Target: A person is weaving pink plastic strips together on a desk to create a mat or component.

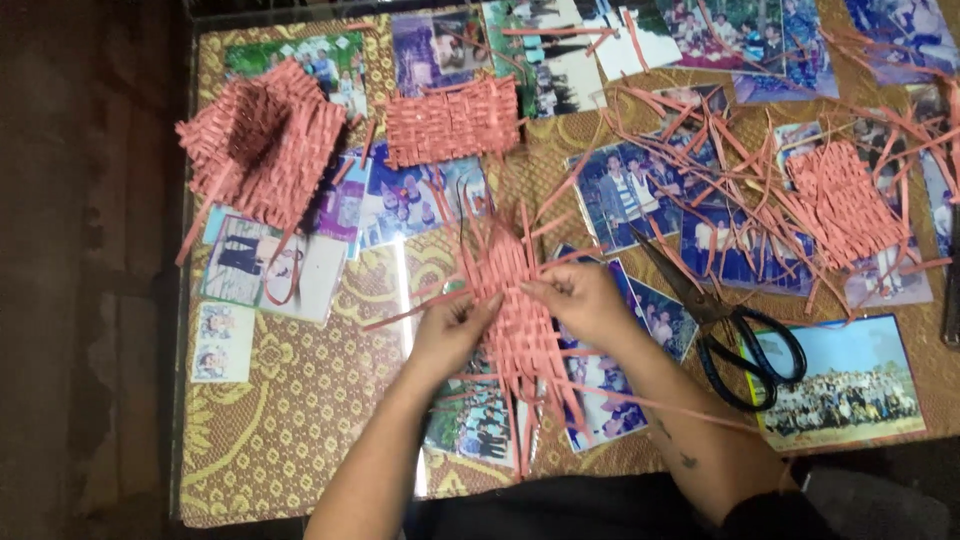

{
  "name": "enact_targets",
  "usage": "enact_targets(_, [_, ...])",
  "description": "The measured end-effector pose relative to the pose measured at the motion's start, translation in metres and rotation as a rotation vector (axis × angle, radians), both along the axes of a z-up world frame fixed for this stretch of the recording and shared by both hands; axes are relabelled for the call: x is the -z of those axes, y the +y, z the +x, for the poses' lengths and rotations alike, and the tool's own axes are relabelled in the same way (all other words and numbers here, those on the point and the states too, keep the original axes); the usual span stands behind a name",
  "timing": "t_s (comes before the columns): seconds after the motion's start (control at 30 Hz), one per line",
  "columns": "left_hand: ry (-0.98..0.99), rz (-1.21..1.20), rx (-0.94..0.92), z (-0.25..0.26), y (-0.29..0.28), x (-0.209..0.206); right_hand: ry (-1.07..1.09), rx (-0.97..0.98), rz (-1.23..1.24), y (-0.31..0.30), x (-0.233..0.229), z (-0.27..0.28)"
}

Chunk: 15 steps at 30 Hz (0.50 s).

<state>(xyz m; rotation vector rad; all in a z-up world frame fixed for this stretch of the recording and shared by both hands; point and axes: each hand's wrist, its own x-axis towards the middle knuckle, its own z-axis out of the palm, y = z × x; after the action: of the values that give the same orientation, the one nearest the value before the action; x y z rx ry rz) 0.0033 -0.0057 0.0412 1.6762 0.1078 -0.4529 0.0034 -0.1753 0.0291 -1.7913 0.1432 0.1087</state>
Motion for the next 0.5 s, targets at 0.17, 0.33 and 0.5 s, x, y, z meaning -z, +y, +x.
enact_targets(0.17, [-0.143,0.623,0.267,0.003,0.023,-0.036,0.062,-0.189,-0.261,-0.011,-0.023,0.007])
enact_targets(0.33, [-0.633,0.718,-0.134,-0.027,0.078,-0.034,0.125,-0.045,-0.382,-0.045,-0.051,-0.006])
enact_targets(0.5, [-0.952,0.672,-0.351,-0.076,0.082,-0.084,-0.222,0.087,-0.616,-0.097,-0.087,-0.058])
